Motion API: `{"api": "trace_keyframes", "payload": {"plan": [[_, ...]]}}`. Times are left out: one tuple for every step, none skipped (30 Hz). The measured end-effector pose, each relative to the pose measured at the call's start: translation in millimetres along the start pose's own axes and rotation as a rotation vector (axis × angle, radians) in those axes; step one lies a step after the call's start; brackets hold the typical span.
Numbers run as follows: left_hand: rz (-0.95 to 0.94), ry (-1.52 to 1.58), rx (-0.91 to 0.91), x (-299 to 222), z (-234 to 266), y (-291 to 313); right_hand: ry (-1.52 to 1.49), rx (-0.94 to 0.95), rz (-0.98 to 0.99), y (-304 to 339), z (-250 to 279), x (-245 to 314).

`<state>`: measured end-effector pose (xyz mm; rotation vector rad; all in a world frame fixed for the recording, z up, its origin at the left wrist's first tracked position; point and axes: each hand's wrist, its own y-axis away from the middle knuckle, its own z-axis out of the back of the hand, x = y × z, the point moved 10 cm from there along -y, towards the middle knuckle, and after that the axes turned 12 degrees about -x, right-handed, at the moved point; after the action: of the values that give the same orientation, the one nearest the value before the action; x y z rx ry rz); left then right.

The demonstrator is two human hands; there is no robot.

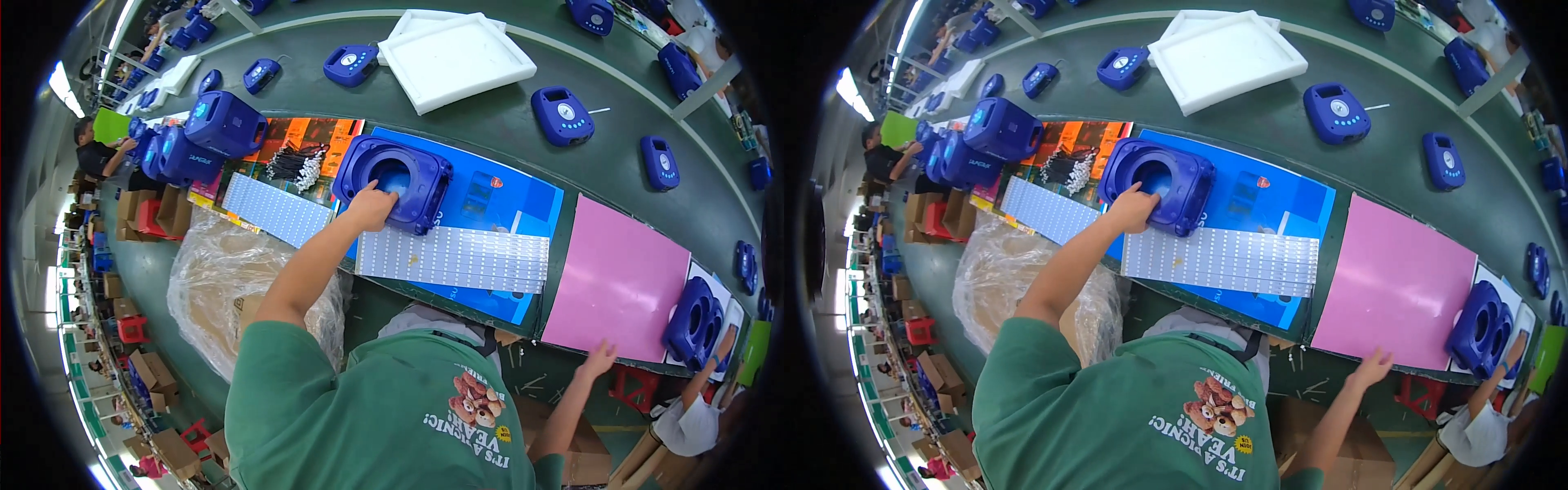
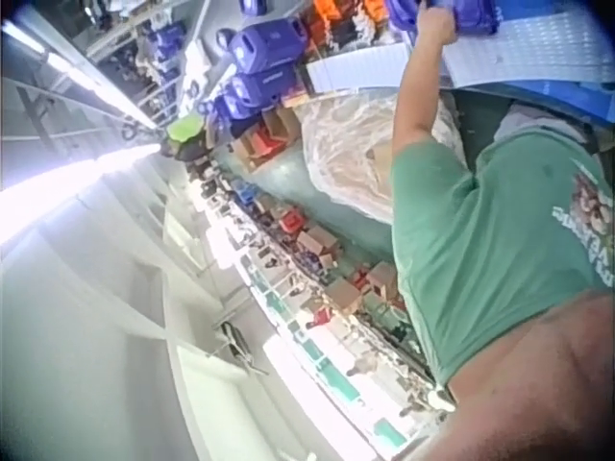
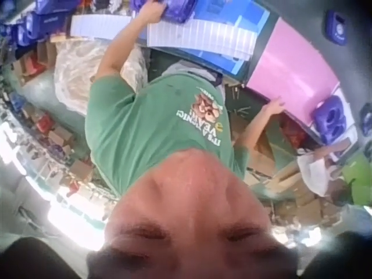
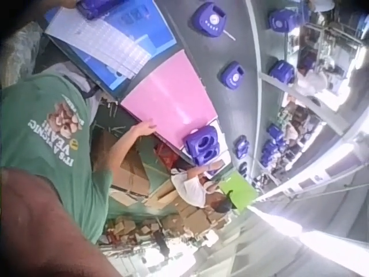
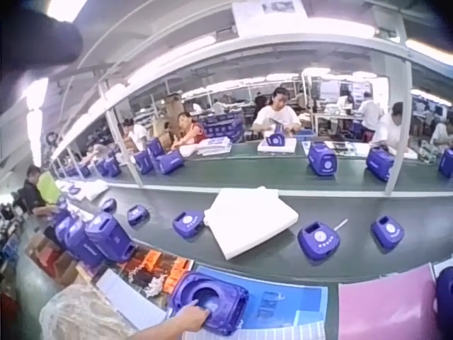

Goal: The person assembles blue plastic housing components by hand on an electronics production line.

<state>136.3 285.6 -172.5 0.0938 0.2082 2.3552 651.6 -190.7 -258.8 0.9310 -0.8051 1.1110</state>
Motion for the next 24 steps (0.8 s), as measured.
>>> {"api": "trace_keyframes", "payload": {"plan": [[-0.057, -0.017, 0.063, 2, -10, -1, -0.026, 0.037, -0.039, 25, -3, -5], [-0.113, -0.036, 0.127, 2, -19, 0, -0.094, 0.104, -0.076, 52, -11, -8], [-0.131, -0.018, 0.115, 3, -19, -2, -0.109, 0.095, -0.13, 72, -12, -16], [-0.146, 0.0, 0.114, 3, -18, -1, -0.14, 0.129, -0.152, 96, -18, -17], [-0.16, 0.017, 0.113, 0, -14, 3, -0.097, 0.154, -0.141, 115, -22, -18], [-0.172, 0.03, 0.108, -5, -2, 6, -0.084, 0.166, -0.17, 142, -28, -9], [-0.054, 0.227, 0.053, -8, 27, 7, -0.076, 0.172, -0.201, 170, -34, 3], [0.067, 0.432, 0.004, -11, 54, 13, -0.074, 0.2, -0.165, 187, -37, 14], [0.146, 0.586, -0.091, -15, 83, 19, -0.072, 0.237, -0.13, 203, -42, 25], [0.228, 0.738, -0.189, -15, 106, 23, -0.083, 0.276, -0.141, 225, -52, 40], [0.218, 0.748, -0.194, -23, 117, 24, -0.103, 0.336, -0.122, 246, -64, 57], [0.181, 1.238, -0.207, -36, 131, 24, -0.117, 0.416, -0.043, 266, -80, 77], [0.129, 1.726, -0.208, -45, 143, 26, -0.123, 0.501, 0.083, 291, -97, 106], [0.118, 1.73, -0.208, -51, 145, 29, -0.125, 0.582, 0.21, 320, -111, 139], [0.224, 1.973, -0.076, -62, 132, 33, -0.162, 0.668, 0.339, 352, -118, 173], [0.342, 2.205, 0.073, -73, 121, 40, -0.195, 0.754, 0.467, 386, -123, 207], [0.324, 2.209, 0.093, -81, 121, 45, -0.158, 0.83, 0.763, 422, -121, 245], [0.332, 2.348, 0.184, -95, 121, 50, -0.111, 0.897, 1.057, 459, -116, 274], [0.34, 2.483, 0.285, -111, 120, 55, 0.033, 0.919, 1.405, 499, -115, 294], [0.2, 2.392, 0.284, -126, 124, 61, 0.196, 0.895, 1.6, 528, -119, 305], [0.119, 2.266, 0.076, -126, 127, 65, 0.334, 0.83, 1.702, 544, -126, 307], [0.033, 2.165, 0.032, -128, 135, 73, 0.333, 0.732, 1.73, 548, -132, 318], [-0.063, 2.064, -0.011, -131, 145, 77, 0.338, 0.647, 1.796, 546, -135, 328], [-0.079, 2.065, 0.003, -139, 138, 76, 0.324, 0.629, 1.767, 543, -131, 328]]}}
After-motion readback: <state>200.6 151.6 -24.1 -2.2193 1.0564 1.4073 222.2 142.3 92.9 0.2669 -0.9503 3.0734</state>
